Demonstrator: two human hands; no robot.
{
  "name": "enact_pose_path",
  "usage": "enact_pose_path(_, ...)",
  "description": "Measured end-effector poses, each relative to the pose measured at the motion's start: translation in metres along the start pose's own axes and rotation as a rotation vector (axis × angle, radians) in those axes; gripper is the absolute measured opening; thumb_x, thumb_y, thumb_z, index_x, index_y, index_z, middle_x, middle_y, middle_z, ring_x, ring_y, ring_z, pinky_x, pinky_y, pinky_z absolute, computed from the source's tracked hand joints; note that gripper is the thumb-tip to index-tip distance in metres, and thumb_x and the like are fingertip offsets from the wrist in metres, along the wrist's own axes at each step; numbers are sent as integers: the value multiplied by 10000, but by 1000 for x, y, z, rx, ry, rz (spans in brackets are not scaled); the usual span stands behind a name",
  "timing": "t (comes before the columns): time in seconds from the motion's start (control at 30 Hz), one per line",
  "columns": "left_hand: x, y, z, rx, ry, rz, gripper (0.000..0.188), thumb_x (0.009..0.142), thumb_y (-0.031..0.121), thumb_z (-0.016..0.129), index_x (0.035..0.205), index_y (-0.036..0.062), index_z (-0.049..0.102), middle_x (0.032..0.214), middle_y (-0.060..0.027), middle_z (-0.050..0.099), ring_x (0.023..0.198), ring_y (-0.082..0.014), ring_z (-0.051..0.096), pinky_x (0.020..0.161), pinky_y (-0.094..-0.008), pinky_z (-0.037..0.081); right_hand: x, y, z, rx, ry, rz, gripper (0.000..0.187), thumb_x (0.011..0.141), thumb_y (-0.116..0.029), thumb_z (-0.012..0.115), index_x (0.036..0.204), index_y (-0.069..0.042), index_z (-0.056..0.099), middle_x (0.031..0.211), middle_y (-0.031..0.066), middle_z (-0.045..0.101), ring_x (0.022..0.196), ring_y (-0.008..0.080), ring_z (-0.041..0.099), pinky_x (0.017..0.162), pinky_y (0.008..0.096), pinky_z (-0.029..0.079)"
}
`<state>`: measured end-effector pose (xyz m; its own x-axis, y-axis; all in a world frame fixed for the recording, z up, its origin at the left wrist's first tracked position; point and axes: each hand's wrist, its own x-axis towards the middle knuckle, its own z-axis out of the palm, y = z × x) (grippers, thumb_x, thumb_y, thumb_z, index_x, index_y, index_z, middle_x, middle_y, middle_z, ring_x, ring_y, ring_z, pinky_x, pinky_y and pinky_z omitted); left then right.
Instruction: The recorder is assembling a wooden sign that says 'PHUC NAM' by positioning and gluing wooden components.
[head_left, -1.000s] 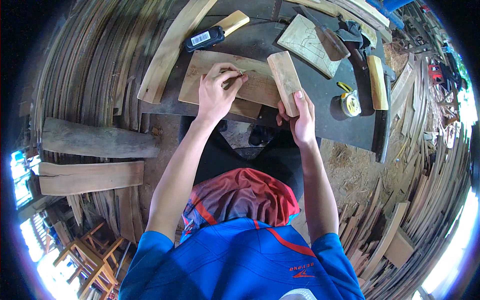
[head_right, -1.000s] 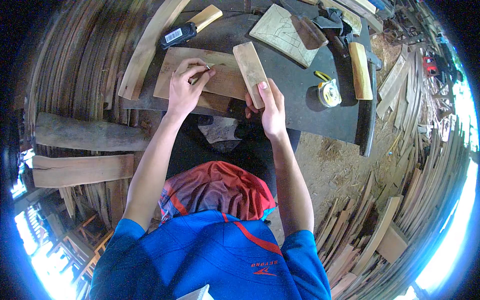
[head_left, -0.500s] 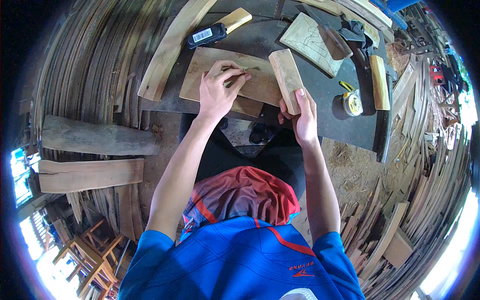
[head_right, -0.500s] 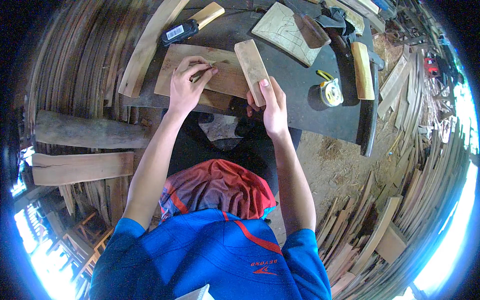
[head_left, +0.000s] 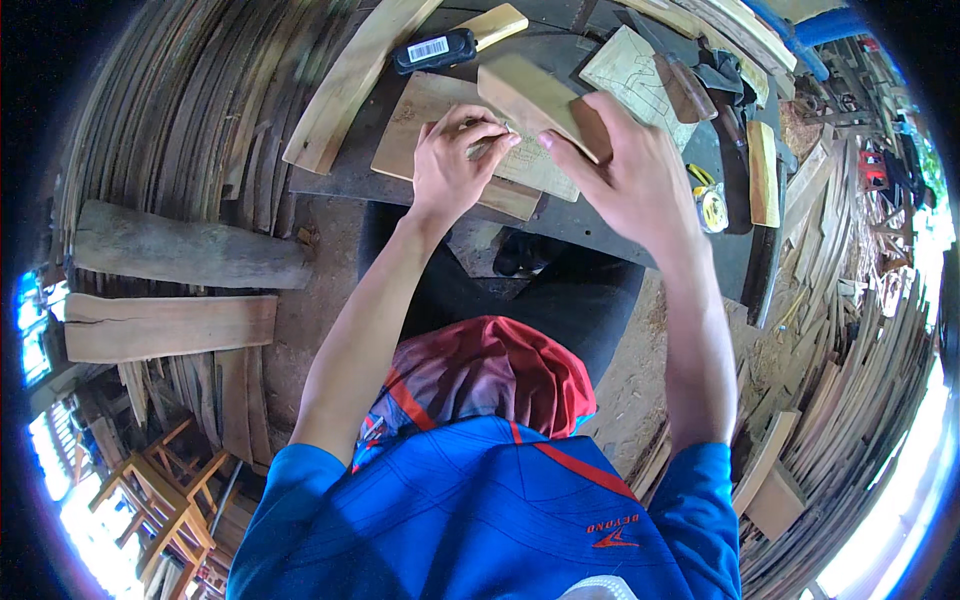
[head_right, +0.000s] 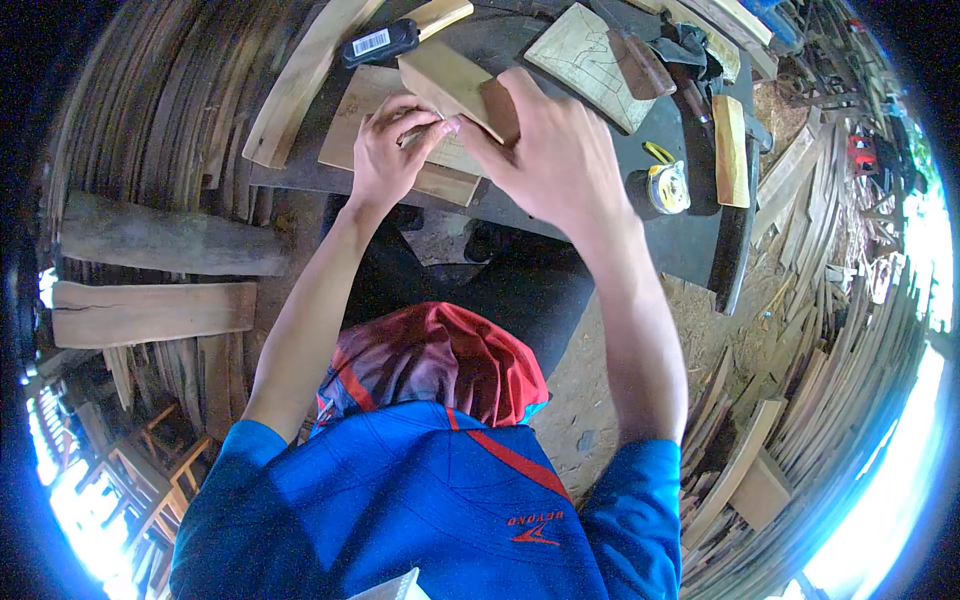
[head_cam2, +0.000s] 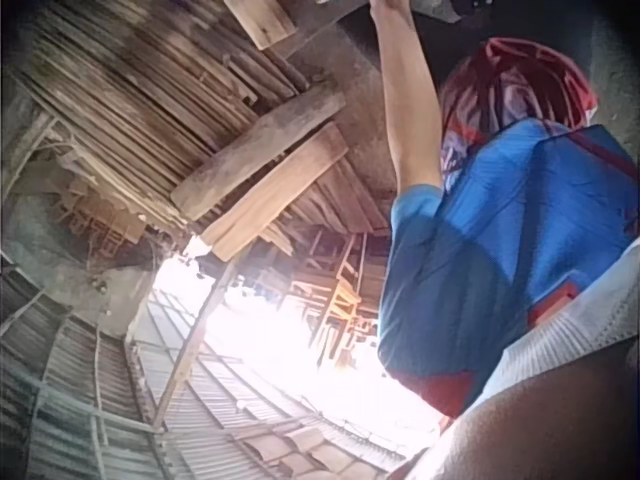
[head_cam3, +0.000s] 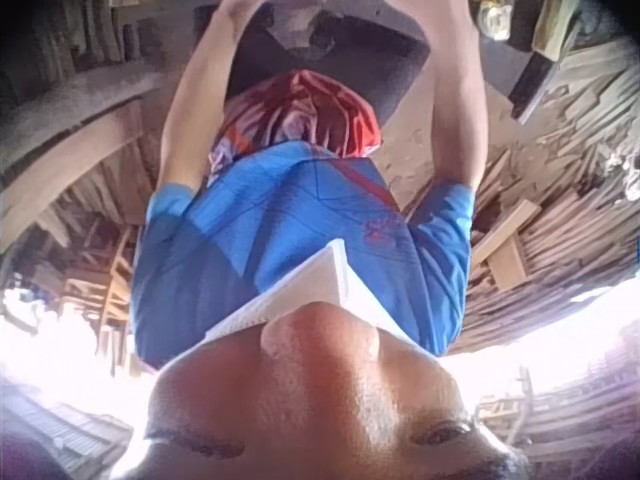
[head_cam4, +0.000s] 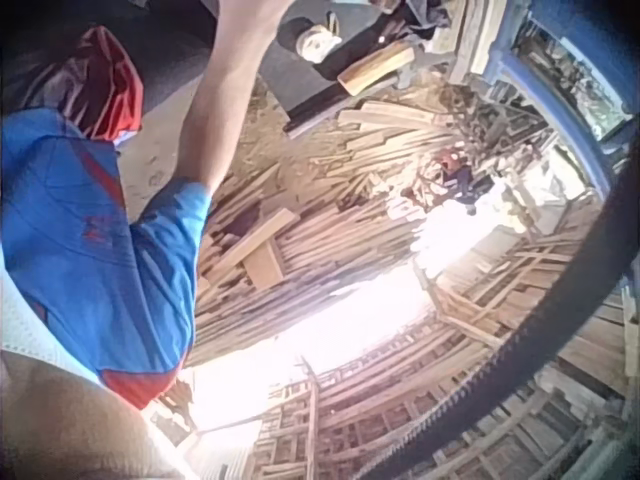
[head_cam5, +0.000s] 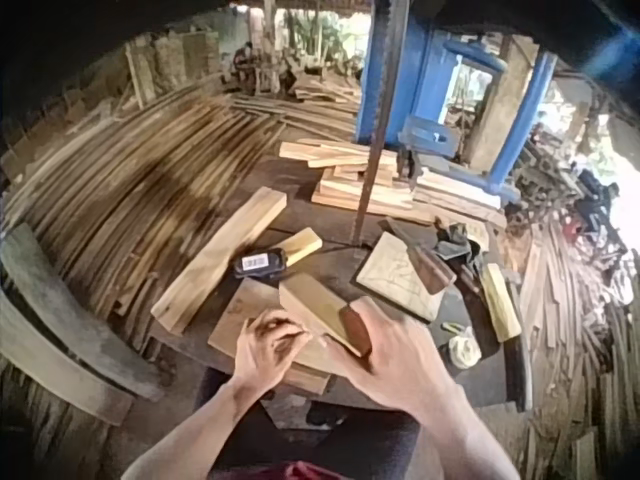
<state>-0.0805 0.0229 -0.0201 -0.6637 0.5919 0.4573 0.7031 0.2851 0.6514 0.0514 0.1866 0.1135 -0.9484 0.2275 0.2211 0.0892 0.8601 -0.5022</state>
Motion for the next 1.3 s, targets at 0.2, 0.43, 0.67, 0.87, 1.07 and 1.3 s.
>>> enact_pose_path(0.2, 0, 1, -1, -19, 17, -37, 185, 861, 352, 791, 910, 174, 801, 988, 42, 690, 894, -166, 674, 828, -381, 458, 15, -15, -6, -123, -39, -16, 444, 932, -464, 662, 984, -29, 589, 629, 162, 678, 627, 380, 705, 603, 476, 571)
enact_pose_path(0.43, -2, -7, 1, -33, 25, -25, 214, 861, 394, 791, 938, 195, 817, 998, 39, 658, 837, -159, 663, 828, -382, 472, 23, -22, -11, -159, -110, 21, 470, 934, -493, 642, 1008, -29, 616, 646, 152, 694, 642, 381, 716, 635, 483, 585)
enact_pose_path(0.67, -2, -5, 2, 3, 41, -6, 207, 857, 401, 795, 924, 206, 822, 976, 30, 667, 810, -159, 661, 809, -383, 464, 27, -23, -11, -250, -172, -1, 516, 946, -533, 610, 994, -20, 633, 663, 179, 697, 669, 380, 723, 676, 477, 593)
enact_pose_path(0.87, -3, -10, 4, 2, 66, 28, 198, 853, 395, 798, 906, 205, 817, 962, 34, 659, 783, -149, 656, 802, -367, 454, 28, -19, -14, -263, -224, 31, 555, 949, -581, 589, 970, -29, 639, 674, 160, 706, 685, 378, 727, 676, 473, 588)
enact_pose_path(1.07, -2, -6, 1, 8, 32, -5, 215, 847, 400, 803, 906, 193, 807, 962, 45, 658, 793, -132, 657, 804, -350, 450, 26, -10, -19, -216, -194, 68, 561, 946, -599, 588, 973, -40, 633, 672, 141, 709, 721, 356, 738, 672, 465, 581)
enact_pose_path(1.3, 0, 3, -2, 16, 59, -86, 238, 824, 400, 826, 881, 173, 784, 984, 36, 662, 853, -140, 666, 837, -364, 480, 31, -14, -24, -210, -194, 70, 545, 948, -586, 600, 988, -43, 622, 665, 145, 705, 722, 360, 740, 692, 470, 581)
